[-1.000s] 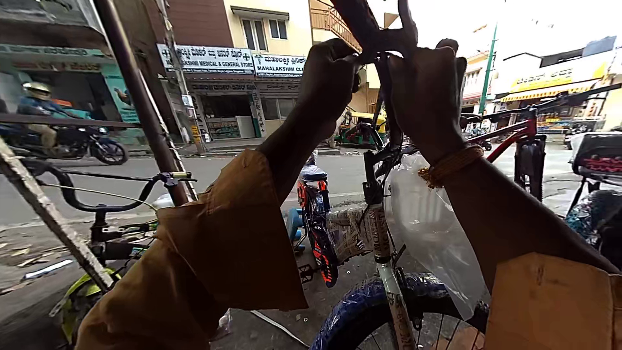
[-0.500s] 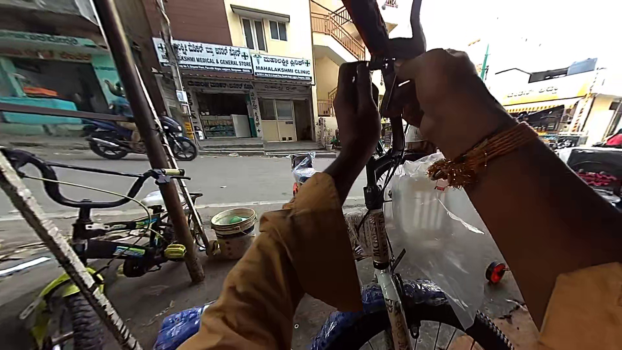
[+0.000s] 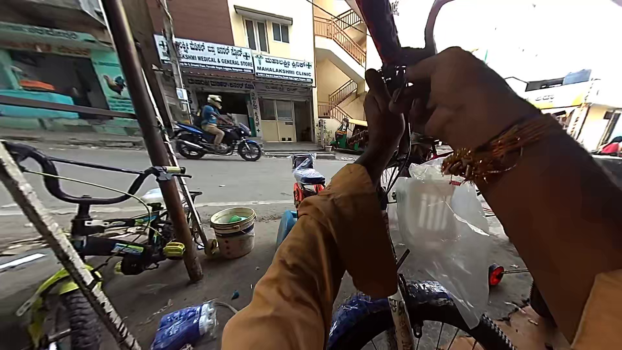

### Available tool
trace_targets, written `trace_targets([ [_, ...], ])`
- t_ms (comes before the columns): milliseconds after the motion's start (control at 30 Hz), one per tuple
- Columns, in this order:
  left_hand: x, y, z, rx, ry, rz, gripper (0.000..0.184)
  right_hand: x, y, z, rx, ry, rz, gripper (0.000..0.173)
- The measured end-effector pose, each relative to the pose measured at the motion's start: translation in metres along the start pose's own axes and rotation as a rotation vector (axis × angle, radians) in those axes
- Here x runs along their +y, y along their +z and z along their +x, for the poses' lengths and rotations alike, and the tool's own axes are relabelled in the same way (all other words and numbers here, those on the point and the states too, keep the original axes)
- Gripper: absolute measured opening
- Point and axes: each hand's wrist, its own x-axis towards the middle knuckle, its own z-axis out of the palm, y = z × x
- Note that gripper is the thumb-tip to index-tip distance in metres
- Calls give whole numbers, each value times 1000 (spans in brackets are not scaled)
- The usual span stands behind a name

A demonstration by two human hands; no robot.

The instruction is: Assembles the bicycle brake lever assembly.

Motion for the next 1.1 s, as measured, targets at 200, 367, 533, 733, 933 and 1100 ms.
trace_targets([
  [200,-4,7,-6,57,78,118,49,-8,5,-11,-33,16,40,11],
  [367,-11,7,-12,84,293,310,21,1,0,-10,-49,-1,100,12],
  [533,-10,-3,-20,22,291,503,30,8,-3,-12,50,-42,98,11],
  [733,6,-13,-27,-24,118,511,27,8,3,-17,-39,-83,154,7],
  [933,22,-37,7,-197,-32,34,46,24,-17,-12,157,-372,-121,10],
  [1100,79,-44,38,-430,3,-32,35,26,-65,5,171,-468,-294,13],
])
